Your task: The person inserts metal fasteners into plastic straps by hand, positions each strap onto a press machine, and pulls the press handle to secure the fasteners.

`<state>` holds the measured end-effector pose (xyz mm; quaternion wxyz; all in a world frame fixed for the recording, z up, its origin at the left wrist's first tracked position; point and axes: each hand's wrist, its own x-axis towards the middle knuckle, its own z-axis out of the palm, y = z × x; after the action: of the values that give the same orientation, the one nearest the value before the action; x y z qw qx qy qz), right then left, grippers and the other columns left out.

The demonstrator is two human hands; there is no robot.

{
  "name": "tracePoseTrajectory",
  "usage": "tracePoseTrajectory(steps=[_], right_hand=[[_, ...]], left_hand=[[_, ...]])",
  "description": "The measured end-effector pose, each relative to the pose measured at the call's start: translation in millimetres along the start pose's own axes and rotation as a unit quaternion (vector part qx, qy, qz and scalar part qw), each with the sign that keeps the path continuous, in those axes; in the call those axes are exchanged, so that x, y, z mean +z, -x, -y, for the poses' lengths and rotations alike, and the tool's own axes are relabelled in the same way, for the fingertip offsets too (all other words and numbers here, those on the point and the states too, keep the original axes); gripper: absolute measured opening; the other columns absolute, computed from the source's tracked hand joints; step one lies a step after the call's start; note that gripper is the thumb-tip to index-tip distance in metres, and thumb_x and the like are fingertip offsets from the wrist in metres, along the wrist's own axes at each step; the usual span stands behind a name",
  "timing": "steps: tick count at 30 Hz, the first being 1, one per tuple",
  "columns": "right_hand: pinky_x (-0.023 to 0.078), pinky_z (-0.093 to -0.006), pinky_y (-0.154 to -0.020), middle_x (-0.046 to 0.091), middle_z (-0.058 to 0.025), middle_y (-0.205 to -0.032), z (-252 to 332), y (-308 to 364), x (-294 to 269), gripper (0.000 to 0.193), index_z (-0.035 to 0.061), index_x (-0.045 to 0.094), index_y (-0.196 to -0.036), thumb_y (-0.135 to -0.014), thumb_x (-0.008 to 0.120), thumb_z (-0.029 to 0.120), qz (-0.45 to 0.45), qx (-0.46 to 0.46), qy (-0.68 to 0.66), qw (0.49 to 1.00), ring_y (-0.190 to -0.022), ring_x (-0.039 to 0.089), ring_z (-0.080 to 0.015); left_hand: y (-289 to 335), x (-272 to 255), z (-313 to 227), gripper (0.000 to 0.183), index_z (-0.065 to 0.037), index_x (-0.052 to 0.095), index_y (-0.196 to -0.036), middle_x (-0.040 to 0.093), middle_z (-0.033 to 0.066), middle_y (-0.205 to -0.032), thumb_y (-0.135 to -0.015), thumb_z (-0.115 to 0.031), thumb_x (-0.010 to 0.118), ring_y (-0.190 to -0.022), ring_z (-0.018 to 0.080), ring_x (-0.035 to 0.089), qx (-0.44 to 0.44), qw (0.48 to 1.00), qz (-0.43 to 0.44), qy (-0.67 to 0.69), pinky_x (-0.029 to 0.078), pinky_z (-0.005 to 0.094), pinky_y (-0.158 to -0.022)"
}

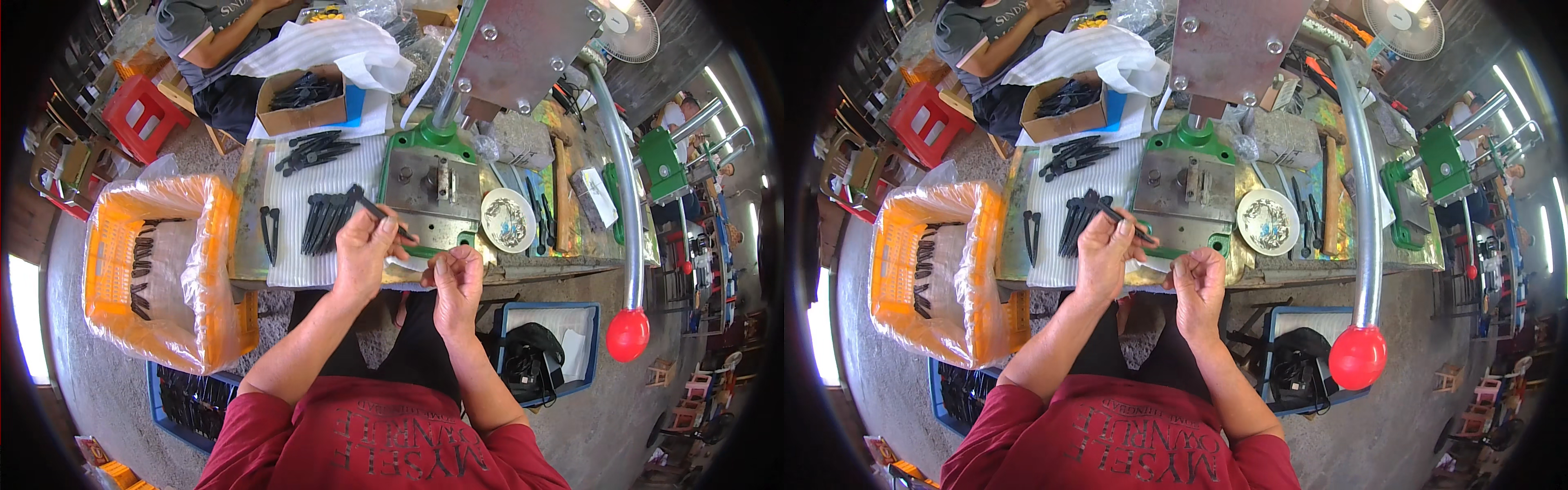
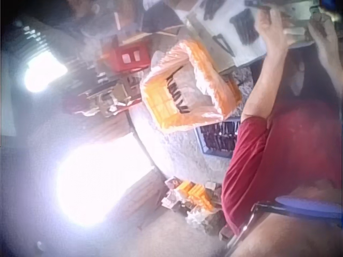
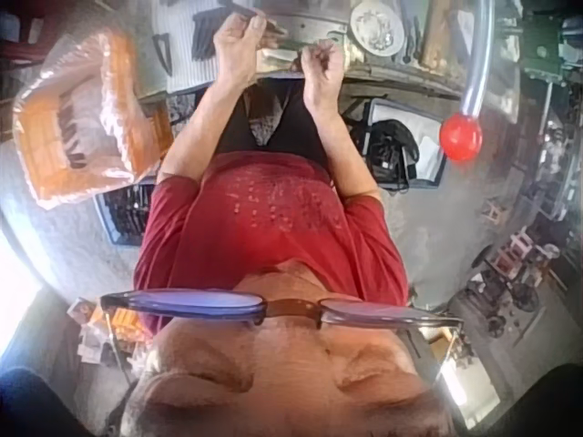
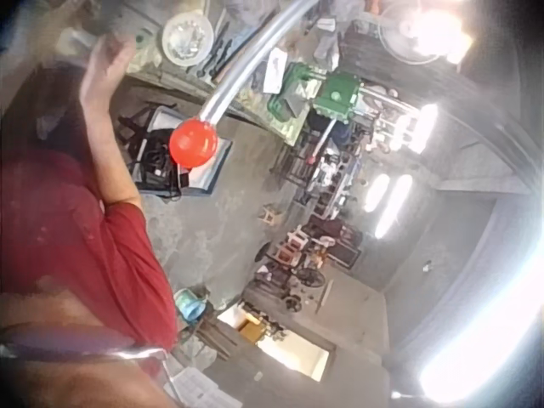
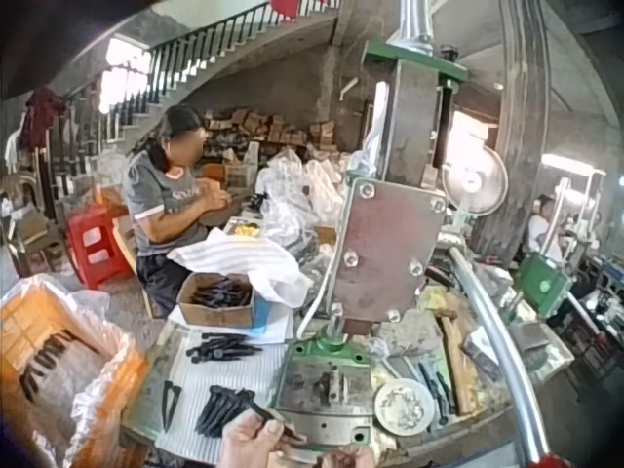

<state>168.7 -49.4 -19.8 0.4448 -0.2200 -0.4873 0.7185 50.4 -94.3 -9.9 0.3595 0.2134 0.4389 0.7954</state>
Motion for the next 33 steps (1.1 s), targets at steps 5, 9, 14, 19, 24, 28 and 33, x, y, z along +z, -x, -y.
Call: tracePoseTrajectory(steps=[5,9,14,19,24,28,33], right_hand=[[0.040,-0.0204,-0.053,0.046,-0.0040,-0.076,0.7,7.5,-17.1,0.017,0.0065,0.038,-0.094,-0.081,0.049,0.004,0.004,0.000,-0.003,1.000,-0.062,0.046,-0.0101],[0.040,-0.0206,-0.051,0.045,-0.0034,-0.074,-3.2,17.4,-26.6,0.015,0.0058,0.038,-0.093,-0.082,0.048,0.003,0.012,0.013,0.018,1.000,-0.061,0.045,-0.0093],[0.040,-0.0200,-0.050,0.045,-0.0026,-0.073,-3.7,26.9,-34.0,0.013,0.0059,0.039,-0.092,-0.082,0.048,0.003,-0.012,0.042,0.033,0.998,-0.058,0.045,-0.0082],[0.041,-0.0211,-0.048,0.049,-0.0066,-0.074,-6.6,30.9,-43.2,0.015,0.0064,0.039,-0.091,-0.081,0.050,0.005,-0.031,0.050,0.041,0.997,-0.057,0.048,-0.0112],[0.041,-0.0211,-0.048,0.049,-0.0063,-0.075,-7.9,31.6,-43.8,0.014,0.0066,0.039,-0.091,-0.081,0.049,0.004,-0.025,0.048,0.036,0.998,-0.057,0.048,-0.0112],[0.041,-0.0211,-0.048,0.048,-0.0061,-0.074,-10.6,32.4,-45.5,0.014,0.0066,0.039,-0.091,-0.081,0.049,0.004,-0.029,0.044,0.036,0.998,-0.057,0.047,-0.0112],[0.040,-0.0209,-0.048,0.048,-0.0062,-0.075,-11.7,32.9,-46.9,0.015,0.0063,0.039,-0.091,-0.081,0.050,0.004,-0.028,0.051,0.033,0.998,-0.058,0.047,-0.0110]], left_hand=[[-55.4,2.1,-6.6,0.009,-0.002,0.049,-0.090,0.054,0.0051,-0.077,-0.083,-0.008,0.049,-0.065,0.0157,0.059,0.036,0.992,0.030,-0.120,0.045,0.0205,-0.048],[-88.9,8.3,3.4,0.007,-0.002,0.052,-0.088,0.053,0.0023,-0.074,-0.081,-0.006,0.051,-0.061,0.0101,0.055,0.075,0.982,0.066,-0.162,0.044,0.0186,-0.046],[-104.1,19.0,7.4,0.004,-0.002,0.053,-0.084,0.051,0.0004,-0.069,-0.080,-0.003,0.051,-0.059,0.0071,0.053,0.090,0.958,0.077,-0.260,0.044,0.0186,-0.045],[-105.0,26.8,6.1,0.004,-0.002,0.054,-0.083,0.051,-0.0004,-0.068,-0.080,-0.004,0.052,-0.059,0.0065,0.052,0.090,0.943,0.068,-0.314,0.044,0.0188,-0.046],[-106.3,24.4,8.8,0.004,-0.002,0.054,-0.083,0.051,-0.0004,-0.067,-0.080,-0.005,0.052,-0.059,0.0063,0.052,0.095,0.946,0.064,-0.305,0.044,0.0189,-0.046],[-105.0,26.4,7.9,0.004,-0.002,0.054,-0.082,0.051,-0.0004,-0.066,-0.079,-0.004,0.052,-0.059,0.0062,0.052,0.094,0.942,0.061,-0.317,0.045,0.0186,-0.046],[-104.7,28.4,6.3,0.006,-0.002,0.055,-0.084,0.052,-0.0003,-0.067,-0.079,-0.005,0.053,-0.059,0.0065,0.052,0.094,0.937,0.063,-0.329,0.045,0.0196,-0.047]])
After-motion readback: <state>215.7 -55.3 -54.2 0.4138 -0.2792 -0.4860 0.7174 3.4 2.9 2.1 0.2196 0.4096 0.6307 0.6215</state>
